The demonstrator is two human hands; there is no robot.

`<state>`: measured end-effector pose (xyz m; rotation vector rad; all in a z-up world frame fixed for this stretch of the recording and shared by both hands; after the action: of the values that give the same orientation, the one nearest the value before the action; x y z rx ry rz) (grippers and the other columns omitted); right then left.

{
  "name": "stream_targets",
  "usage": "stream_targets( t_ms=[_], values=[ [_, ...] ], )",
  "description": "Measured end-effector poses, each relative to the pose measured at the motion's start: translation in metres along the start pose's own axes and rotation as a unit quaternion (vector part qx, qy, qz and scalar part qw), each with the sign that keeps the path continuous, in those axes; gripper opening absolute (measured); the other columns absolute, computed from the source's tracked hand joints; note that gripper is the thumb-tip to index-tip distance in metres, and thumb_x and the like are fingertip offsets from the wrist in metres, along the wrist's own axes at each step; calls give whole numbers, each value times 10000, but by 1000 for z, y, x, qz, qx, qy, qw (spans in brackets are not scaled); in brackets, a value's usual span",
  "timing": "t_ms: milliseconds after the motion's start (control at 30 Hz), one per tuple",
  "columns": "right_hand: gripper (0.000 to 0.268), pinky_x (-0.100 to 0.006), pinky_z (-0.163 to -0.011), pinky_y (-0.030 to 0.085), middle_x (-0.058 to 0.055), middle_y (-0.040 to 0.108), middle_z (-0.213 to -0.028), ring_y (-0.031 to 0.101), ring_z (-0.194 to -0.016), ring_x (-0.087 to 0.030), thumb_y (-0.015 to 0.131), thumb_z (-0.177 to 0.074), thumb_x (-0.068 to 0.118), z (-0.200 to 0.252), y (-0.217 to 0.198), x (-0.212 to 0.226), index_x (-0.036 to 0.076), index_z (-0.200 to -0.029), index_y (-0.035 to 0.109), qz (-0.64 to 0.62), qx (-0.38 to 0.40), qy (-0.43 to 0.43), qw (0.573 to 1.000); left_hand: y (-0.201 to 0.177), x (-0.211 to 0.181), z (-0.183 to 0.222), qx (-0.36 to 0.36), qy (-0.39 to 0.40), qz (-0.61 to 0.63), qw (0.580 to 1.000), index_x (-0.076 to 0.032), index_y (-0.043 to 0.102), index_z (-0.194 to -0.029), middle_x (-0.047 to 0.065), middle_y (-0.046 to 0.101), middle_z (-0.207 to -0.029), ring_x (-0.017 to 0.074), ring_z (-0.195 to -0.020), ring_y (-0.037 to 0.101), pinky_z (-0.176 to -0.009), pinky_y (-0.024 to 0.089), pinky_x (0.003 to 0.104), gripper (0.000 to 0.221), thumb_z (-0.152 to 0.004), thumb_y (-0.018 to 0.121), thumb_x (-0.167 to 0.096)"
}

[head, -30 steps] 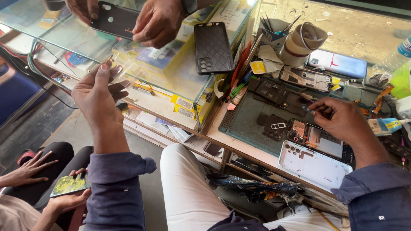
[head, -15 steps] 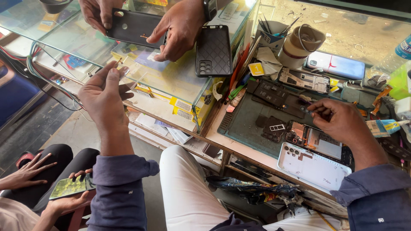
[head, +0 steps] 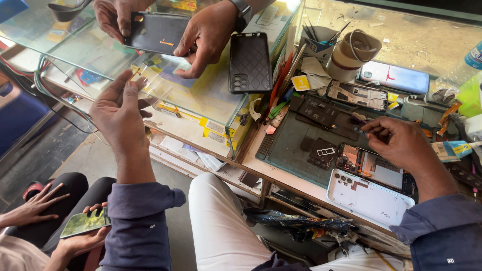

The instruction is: The person repairs a disassembled smartphone by connecting internal ribbon cables and reattaching the motherboard to the chassis. They handle the phone's back cover and use a screwdriver to secure components on the workbench.

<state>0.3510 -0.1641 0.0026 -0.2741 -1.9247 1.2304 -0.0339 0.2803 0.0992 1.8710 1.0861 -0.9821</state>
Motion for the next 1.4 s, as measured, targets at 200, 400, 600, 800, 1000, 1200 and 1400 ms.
stream_targets(
  t_ms=[200, 400, 600, 800, 1000, 1200, 1400],
  values=[
    [266, -318, -731, 597, -67, 778, -873, 732, -790, -139, 781, -854, 151, -2, 3, -2, 114, -1118, 777, 5, 11, -3, 1000, 2, -6, -5, -3, 19, -27, 999, 99, 675, -1280, 167, 802, -996, 96, -588, 685, -456, 429, 182, 306, -1034, 666, -83],
    [227, -316, -714, 595, -70, 780, -844, 731, -751, -142, 775, -875, 161, 0, 4, -4, 110, -1096, 789, 2, 16, 9, 1000, 4, -8, -3, -4, 24, -33, 999, 110, 669, -1282, 168, 800, -994, 91, -585, 690, -447, 432, 177, 308, -1035, 658, -74],
    [226, -310, -705, 589, -81, 784, -843, 729, -745, -141, 772, -868, 152, 1, 2, -2, 95, -1086, 789, -7, 10, 4, 1000, 4, -7, -2, -6, 21, -35, 999, 114, 628, -1339, 166, 804, -1010, 84, -584, 691, -433, 415, 175, 358, -1032, 651, -68],
    [220, -322, -684, 580, -76, 776, -856, 727, -738, -132, 777, -878, 148, 2, 1, -1, 94, -1091, 791, 11, 8, 18, 1000, 6, -4, -3, 0, 29, -17, 999, 119, 611, -1366, 161, 800, -1006, 81, -574, 671, -446, 421, 175, 369, -1041, 646, -51],
    [221, -311, -700, 585, -76, 769, -827, 719, -734, -135, 764, -866, 135, 2, 0, 5, 99, -1083, 787, -10, 5, -13, 1000, 9, -1, -2, 1, 28, -19, 999, 114, 605, -1369, 151, 803, -996, 86, -577, 679, -445, 415, 175, 365, -1042, 642, -43],
    [223, -315, -709, 595, -72, 777, -847, 737, -748, -138, 770, -852, 132, 2, 2, 7, 108, -1073, 787, 13, 20, -8, 1000, 9, 0, -8, 12, 37, 2, 999, 116, 575, -1404, 160, 811, -1013, 102, -625, 704, -506, 520, 210, 377, -1056, 624, -22],
    [231, -322, -713, 595, -73, 783, -859, 749, -768, -145, 759, -857, 128, 3, 2, 5, 108, -1086, 783, -4, 21, 7, 1000, -2, -12, -32, -30, 136, -101, 985, 28, 537, -1389, 61, 756, -1120, 92, -814, 797, -534, 590, 218, 398, -1015, 668, -11]
  ],
)
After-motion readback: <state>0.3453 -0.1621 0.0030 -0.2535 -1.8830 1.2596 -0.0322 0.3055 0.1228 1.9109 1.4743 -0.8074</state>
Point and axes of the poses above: each hand's wrist, its own z-axis away from the middle knuckle, its own y-axis out of the palm, x = y × z, the point moved 9 cm from there along -z, towards the middle knuckle
